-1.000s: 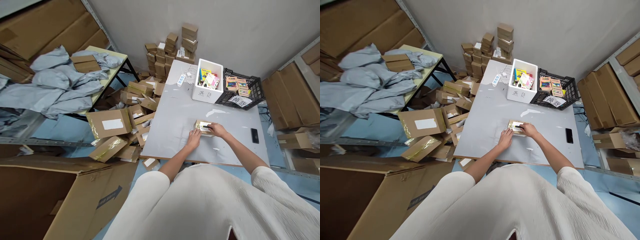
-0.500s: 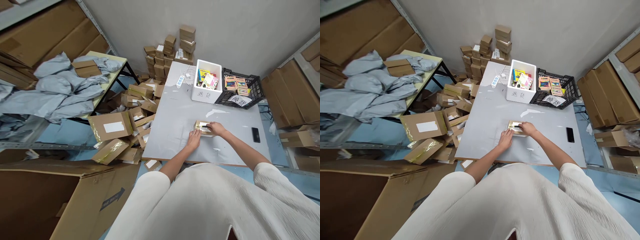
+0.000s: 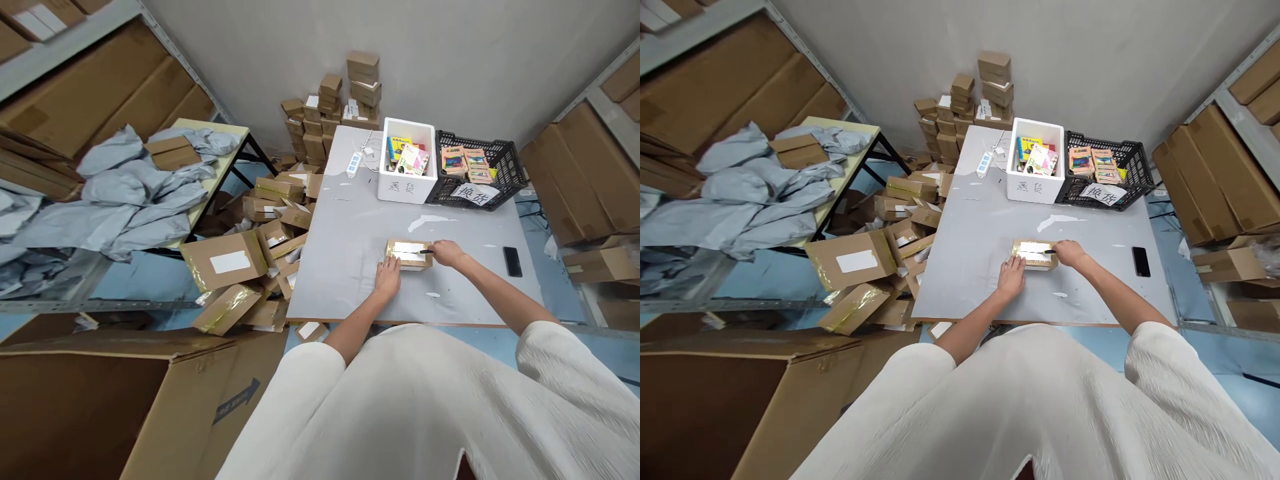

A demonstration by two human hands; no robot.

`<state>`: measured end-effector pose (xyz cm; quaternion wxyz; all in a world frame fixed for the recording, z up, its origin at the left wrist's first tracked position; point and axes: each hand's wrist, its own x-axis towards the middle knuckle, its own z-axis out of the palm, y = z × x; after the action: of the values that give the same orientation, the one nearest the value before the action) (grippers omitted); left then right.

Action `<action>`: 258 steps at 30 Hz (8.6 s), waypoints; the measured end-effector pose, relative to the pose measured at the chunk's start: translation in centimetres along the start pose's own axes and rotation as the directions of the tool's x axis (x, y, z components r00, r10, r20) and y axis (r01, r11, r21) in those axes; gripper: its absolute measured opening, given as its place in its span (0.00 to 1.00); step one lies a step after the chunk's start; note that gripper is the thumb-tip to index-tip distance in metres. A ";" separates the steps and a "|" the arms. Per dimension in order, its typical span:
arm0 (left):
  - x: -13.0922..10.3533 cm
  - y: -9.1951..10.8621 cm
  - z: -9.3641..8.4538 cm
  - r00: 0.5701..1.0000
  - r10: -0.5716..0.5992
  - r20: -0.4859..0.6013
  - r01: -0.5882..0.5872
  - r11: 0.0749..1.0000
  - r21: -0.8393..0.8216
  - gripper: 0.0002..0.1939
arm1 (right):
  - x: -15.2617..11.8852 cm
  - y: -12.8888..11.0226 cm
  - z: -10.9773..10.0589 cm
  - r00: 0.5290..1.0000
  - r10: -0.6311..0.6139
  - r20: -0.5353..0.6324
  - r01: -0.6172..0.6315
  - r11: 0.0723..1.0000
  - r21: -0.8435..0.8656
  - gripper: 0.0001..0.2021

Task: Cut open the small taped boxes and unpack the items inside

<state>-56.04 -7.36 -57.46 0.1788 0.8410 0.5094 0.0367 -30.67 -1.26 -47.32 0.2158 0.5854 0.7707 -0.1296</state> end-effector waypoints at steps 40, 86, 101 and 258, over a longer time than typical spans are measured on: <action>8.6 5.0 0.0 0.974 0.119 0.191 -0.152 0.974 0.169 0.22 | -4.6 10.3 9.0 0.994 0.048 -0.103 0.028 0.779 0.627 0.19; 10.0 5.0 -1.6 0.993 -0.005 0.115 -0.001 0.999 0.050 0.22 | -5.2 8.4 13.7 0.986 0.168 -0.013 -0.040 0.312 0.949 0.22; 10.6 4.6 -0.1 0.998 0.009 0.066 -0.016 0.994 0.107 0.26 | -5.9 5.5 13.5 0.947 0.134 -0.293 0.044 0.848 0.529 0.24; 6.9 0.4 -1.9 0.998 0.047 0.047 -0.054 0.987 0.152 0.30 | -3.9 0.6 10.3 0.980 0.014 -0.199 0.083 0.878 0.471 0.23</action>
<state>-52.87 -1.04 -56.35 0.1237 0.8654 0.4853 -0.0160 -27.42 -9.02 -54.41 -0.0144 0.6165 0.7428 -0.2607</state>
